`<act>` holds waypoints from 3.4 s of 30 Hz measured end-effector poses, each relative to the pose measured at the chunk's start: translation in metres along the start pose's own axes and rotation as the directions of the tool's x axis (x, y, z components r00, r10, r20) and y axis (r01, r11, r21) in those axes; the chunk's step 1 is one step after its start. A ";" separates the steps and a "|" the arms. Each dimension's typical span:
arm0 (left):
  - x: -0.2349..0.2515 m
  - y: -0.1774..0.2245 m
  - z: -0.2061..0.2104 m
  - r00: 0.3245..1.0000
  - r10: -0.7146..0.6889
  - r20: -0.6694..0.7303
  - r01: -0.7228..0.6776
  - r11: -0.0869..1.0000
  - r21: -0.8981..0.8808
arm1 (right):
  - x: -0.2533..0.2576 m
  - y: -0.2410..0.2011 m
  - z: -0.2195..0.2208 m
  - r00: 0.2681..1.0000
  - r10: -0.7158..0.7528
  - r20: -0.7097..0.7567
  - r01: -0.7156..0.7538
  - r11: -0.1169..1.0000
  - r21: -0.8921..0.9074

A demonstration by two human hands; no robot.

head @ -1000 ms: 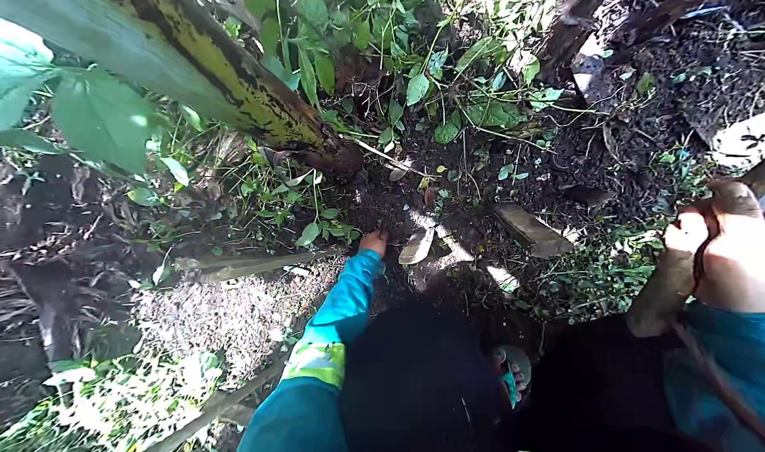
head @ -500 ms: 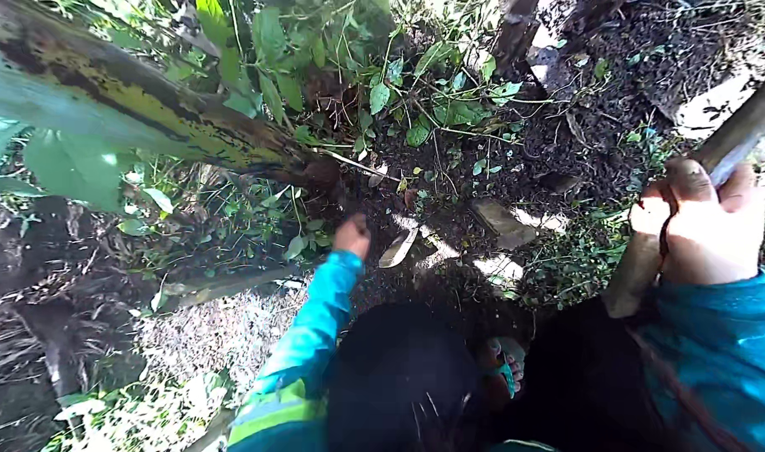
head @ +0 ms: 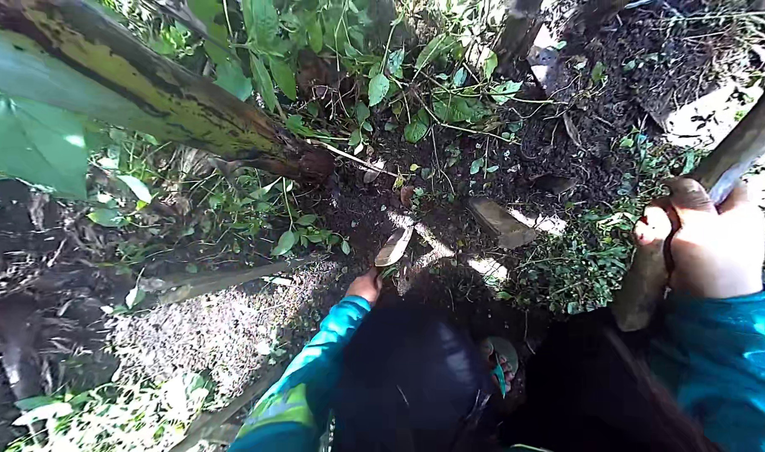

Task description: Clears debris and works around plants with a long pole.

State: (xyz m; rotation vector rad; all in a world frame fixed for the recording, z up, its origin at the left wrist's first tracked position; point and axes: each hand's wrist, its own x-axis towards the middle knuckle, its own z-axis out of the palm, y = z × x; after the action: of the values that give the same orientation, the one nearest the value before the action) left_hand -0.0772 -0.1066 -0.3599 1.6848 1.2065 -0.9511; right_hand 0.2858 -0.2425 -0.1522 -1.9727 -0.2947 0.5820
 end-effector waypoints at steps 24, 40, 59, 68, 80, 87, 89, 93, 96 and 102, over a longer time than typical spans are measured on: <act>0.018 0.032 0.000 0.952 0.137 -0.275 -0.115 0.989 0.093 | 0.000 -0.001 0.001 1.000 -0.008 0.013 0.008 1.000 -0.001; 0.030 0.064 0.000 0.942 0.303 -0.147 -0.285 0.950 0.129 | 0.001 0.000 -0.002 1.000 -0.001 0.003 0.001 1.000 0.031; 0.052 0.076 0.009 0.845 0.283 -0.453 -0.385 0.911 -0.150 | -0.001 0.014 -0.026 0.994 -0.076 0.073 0.070 0.994 0.079; 0.056 0.093 0.006 0.876 0.249 -0.413 -0.226 0.968 0.106 | -0.005 0.008 -0.023 0.999 -0.018 0.044 0.011 0.986 0.169; 0.064 0.096 0.026 0.838 0.142 -0.528 -0.285 0.937 -0.200 | -0.015 0.005 -0.027 1.000 0.015 0.018 -0.017 0.991 0.134; -0.053 0.131 -0.048 0.806 0.392 -0.443 -0.581 0.663 -0.471 | -0.015 0.006 -0.036 1.000 0.003 -0.022 0.000 0.993 0.119; -0.093 0.137 -0.106 0.661 0.409 -0.628 -0.742 0.483 -0.466 | -0.017 0.001 -0.034 0.999 0.034 -0.025 -0.030 0.990 0.138; -0.135 0.135 -0.181 0.554 0.282 -0.783 -0.830 0.261 -0.493 | -0.018 -0.004 -0.030 1.000 0.028 0.001 -0.028 0.982 0.187; -0.087 0.155 -0.165 0.759 0.327 -0.563 -0.537 0.804 -0.256 | -0.014 -0.007 -0.028 1.000 -0.009 0.020 0.004 0.973 0.232; 0.056 0.176 -0.135 0.934 0.348 0.084 -0.297 0.623 0.723 | -0.020 -0.011 -0.020 0.997 -0.033 0.065 0.016 0.972 0.236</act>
State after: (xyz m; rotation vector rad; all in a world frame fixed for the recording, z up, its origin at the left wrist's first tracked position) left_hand 0.1210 0.0030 -0.3270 2.4755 0.5026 -1.2400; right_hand 0.2794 -0.2622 -0.1295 -1.7209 -0.2788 0.6398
